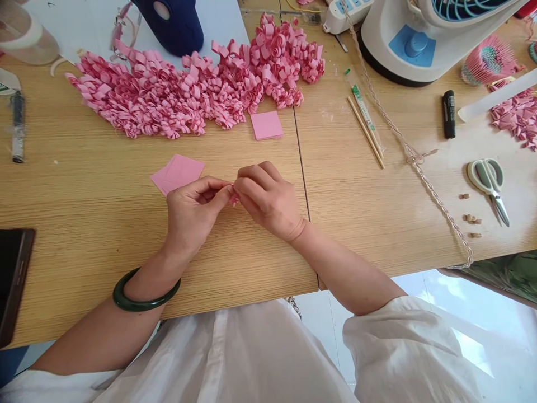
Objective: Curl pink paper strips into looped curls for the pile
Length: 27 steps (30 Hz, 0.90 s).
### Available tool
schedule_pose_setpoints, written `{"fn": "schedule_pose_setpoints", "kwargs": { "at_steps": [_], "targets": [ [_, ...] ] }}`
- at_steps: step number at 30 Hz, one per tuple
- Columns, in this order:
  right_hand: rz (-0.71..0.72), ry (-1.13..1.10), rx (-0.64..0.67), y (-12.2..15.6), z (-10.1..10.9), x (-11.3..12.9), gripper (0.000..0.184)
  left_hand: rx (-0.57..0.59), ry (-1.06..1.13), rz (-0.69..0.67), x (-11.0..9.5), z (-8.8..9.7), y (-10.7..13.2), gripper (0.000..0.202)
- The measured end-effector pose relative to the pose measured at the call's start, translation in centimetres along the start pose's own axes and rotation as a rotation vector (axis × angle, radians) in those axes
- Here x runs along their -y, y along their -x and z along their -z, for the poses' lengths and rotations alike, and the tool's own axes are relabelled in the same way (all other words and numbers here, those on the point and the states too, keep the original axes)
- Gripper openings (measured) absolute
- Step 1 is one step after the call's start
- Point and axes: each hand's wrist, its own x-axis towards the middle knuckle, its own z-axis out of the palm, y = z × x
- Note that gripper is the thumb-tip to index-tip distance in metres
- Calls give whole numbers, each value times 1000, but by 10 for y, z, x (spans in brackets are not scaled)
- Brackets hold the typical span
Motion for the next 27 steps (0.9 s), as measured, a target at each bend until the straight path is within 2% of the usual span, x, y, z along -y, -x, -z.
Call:
{"fn": "schedule_pose_setpoints", "kwargs": {
  "at_steps": [5,9,12,17,22,25,27],
  "targets": [
    [41,94,69,1,1,-4,19,12,33,39,1,2,-2,10],
    [73,140,75,3,1,-4,21,24,41,17,1,3,-4,16],
    [104,104,55,3,1,-6,18,31,109,49,2,3,-5,23],
    [46,52,45,1,1,-10,15,34,133,116,5,2,-6,23],
    [-34,17,30,3,-2,-3,14,-6,-3,19,3,2,-4,15],
    [-127,-46,-6,3,-3,4,13,-24,-33,-23,1,1,-3,15],
    [-137,-91,-26,3,-3,7,10,-36,-34,-30,2,0,-3,16]
  ]
}}
